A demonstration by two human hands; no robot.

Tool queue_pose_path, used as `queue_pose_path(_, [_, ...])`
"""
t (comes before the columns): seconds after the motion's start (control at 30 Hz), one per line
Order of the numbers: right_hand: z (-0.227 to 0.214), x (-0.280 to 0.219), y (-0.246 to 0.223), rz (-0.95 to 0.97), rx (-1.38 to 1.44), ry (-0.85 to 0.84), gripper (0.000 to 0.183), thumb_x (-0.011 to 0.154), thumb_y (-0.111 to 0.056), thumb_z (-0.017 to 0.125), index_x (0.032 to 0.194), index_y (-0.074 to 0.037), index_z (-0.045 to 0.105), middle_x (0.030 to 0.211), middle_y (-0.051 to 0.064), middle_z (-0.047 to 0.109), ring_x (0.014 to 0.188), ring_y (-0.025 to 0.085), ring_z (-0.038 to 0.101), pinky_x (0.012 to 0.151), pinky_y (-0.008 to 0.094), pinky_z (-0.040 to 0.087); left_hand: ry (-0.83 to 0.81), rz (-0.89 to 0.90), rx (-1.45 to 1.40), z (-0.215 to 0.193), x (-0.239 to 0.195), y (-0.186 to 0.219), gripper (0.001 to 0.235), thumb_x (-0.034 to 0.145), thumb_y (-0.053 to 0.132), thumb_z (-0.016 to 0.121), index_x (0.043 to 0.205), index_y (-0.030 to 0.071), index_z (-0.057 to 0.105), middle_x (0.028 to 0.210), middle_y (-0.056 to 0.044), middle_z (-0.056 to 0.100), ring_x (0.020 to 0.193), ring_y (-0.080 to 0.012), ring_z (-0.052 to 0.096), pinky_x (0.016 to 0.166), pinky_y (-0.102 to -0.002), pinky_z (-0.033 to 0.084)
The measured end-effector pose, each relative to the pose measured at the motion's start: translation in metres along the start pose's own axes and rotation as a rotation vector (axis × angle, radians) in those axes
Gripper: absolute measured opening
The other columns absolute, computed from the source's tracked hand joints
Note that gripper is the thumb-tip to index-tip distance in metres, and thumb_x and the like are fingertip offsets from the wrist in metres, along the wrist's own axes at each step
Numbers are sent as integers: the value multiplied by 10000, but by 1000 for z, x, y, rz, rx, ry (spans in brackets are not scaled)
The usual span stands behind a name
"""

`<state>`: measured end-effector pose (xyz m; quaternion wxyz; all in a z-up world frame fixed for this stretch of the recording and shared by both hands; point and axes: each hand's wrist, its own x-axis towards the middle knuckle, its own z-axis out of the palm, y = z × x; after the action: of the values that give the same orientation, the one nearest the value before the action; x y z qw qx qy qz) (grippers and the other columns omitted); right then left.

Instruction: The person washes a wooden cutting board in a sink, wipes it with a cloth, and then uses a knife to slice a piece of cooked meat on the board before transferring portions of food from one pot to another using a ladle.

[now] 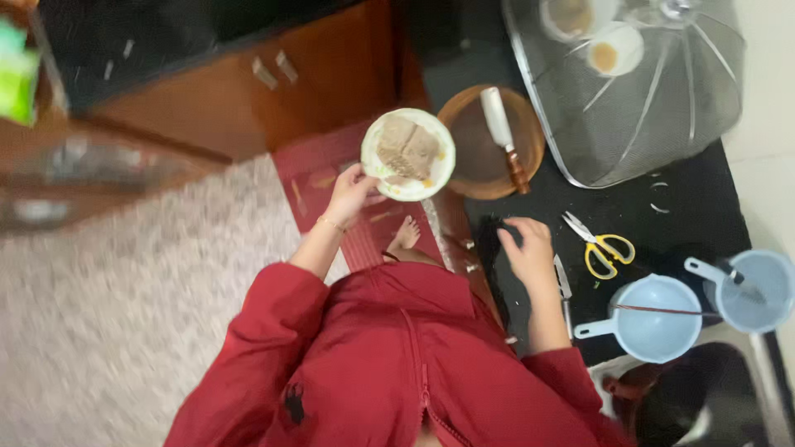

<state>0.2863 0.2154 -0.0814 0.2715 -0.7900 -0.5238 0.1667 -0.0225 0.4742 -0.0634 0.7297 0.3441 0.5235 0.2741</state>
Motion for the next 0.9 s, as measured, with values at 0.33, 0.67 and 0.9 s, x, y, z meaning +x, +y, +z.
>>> queue_pose_path(0.33, [58, 99, -65, 127, 7, -48, 282, 1014, -348, 760, 1215, -151, 788, 1239, 83, 757, 1160, 357, 719, 959, 489, 584, -102, -154, 169, 48, 186, 81, 327, 951, -17, 710, 1269, -7, 632, 1052, -171, 692, 880, -332, 822, 833, -504, 746])
queue_pose_path(0.67, [105, 166, -117, 433, -157, 222, 237, 1006, -287, 805, 1186, -133, 792, 1216, 83, 735, 1231, 334, 650, 1007, 450, 543, -407, -277, 339, 84, 310, 123, 498, 1049, 48, 673, 1499, -45, 481, 1258, -240, 627, 1096, -419, 775, 984, -556, 676])
queue_pose_path(0.9, [131, 282, -142, 486, -270, 268, 381, 969, -343, 814, 1316, -205, 738, 1343, 20, 682, 1351, 278, 562, 1044, 449, 464, -554, -364, 498, 90, 352, 133, 443, 1080, 112, 660, 1471, -11, 492, 1242, -242, 659, 1021, -447, 806, 895, -527, 700])
